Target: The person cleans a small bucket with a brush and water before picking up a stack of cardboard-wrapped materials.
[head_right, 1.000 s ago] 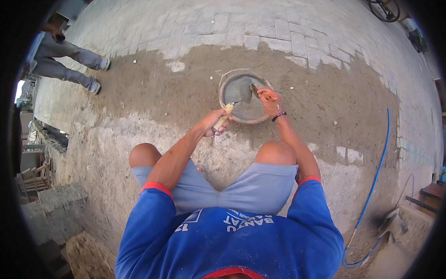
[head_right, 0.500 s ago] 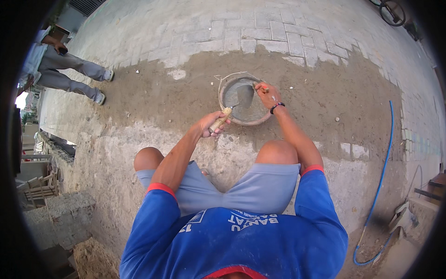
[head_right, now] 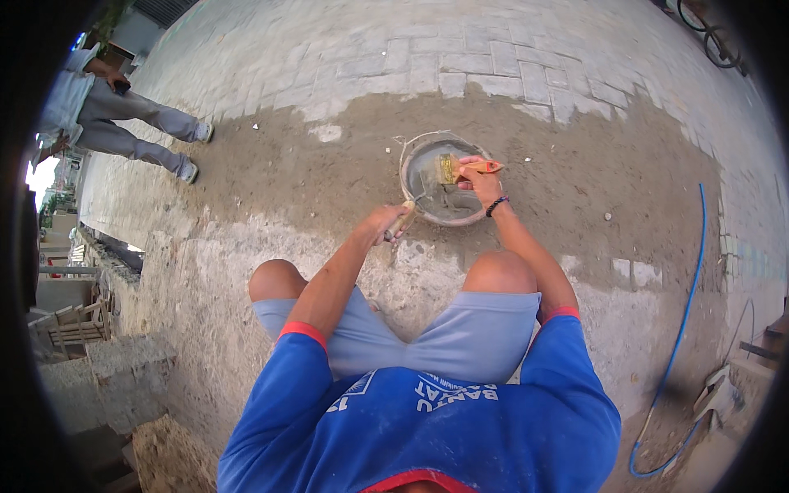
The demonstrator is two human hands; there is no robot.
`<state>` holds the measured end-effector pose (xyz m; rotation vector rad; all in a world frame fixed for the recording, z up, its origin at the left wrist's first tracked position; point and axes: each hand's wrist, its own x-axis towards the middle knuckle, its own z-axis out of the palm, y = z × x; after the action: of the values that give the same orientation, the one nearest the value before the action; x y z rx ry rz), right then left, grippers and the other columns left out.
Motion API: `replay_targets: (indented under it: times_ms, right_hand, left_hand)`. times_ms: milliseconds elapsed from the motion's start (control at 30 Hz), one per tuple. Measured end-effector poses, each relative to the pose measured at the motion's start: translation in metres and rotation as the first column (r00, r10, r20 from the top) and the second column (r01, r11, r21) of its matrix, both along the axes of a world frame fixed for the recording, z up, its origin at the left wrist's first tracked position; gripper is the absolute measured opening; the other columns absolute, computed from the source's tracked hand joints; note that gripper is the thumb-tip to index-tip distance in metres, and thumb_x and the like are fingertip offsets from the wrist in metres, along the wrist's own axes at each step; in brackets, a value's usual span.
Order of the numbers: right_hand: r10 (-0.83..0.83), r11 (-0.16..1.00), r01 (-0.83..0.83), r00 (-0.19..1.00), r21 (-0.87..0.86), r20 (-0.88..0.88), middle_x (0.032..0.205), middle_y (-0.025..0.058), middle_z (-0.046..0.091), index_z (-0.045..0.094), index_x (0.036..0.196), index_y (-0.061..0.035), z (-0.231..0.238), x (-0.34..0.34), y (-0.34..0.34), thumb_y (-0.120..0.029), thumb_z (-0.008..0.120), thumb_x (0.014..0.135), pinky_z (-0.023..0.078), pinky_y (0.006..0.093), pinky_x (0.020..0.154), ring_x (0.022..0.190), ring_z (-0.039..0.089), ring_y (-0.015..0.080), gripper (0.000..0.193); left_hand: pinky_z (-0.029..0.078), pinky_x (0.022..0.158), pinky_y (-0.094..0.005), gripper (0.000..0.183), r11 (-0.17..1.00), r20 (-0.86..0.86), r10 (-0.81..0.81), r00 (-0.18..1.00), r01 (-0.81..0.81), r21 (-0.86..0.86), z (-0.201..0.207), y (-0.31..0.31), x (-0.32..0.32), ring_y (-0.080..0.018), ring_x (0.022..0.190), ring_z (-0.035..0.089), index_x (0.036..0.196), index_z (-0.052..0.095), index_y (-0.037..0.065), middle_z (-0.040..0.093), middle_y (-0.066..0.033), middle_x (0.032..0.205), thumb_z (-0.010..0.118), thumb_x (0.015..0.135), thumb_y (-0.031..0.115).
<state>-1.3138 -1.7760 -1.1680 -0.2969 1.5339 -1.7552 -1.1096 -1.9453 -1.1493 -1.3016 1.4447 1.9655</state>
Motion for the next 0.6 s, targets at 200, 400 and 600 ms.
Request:
replay_targets:
  times_ms: [200, 400, 600]
  right_hand:
    - [0.255, 0.959, -0.091, 0.691, 0.268, -0.676, 0.078, 0.007, 0.066, 0.065, 0.092, -0.0101, 0.007, 0.011, 0.0, -0.016, 0.06, 0.083, 0.049, 0.0305, 0.065, 0.072, 0.062, 0.0179, 0.012]
    - [0.144, 0.814, 0.225, 0.816, 0.536, -0.56, 0.076, 0.0105, 0.065, 0.066, 0.089, -0.0115, -0.027, -0.018, 0.002, -0.022, 0.056, 0.084, 0.049, 0.0365, 0.067, 0.076, 0.064, 0.0249, 0.015]
    - [-0.196, 0.935, 0.222, 0.974, 0.275, -0.117, 0.081, 0.0087, 0.066, 0.065, 0.087, -0.0079, -0.028, -0.014, -0.001, -0.015, 0.059, 0.083, 0.05, 0.032, 0.066, 0.079, 0.064, 0.0192, 0.01]
  left_hand:
    - [0.036, 0.035, -0.0264, 0.021, 0.996, -0.112, -0.063, 0.992, 0.07, 0.058, 0.02, 0.001, -0.002, -0.0107, 0.045, 0.047, 0.098, 0.055, 0.007, 0.052, -0.0026, 0.061, 0.054, 0.091, 0.027]
    - [0.036, 0.035, -0.0248, 0.023, 0.997, -0.126, -0.061, 0.99, 0.066, 0.036, 0.027, 0.002, -0.006, -0.0108, 0.045, 0.046, 0.102, 0.055, 0.005, 0.055, -0.0043, 0.072, 0.059, 0.088, 0.023]
    - [0.039, 0.04, -0.025, 0.032, 0.996, -0.073, 0.017, 0.997, -0.024, -0.087, 0.005, 0.004, -0.008, -0.0122, 0.048, 0.047, 0.111, 0.055, 0.003, 0.057, -0.0054, 0.08, 0.064, 0.085, 0.02]
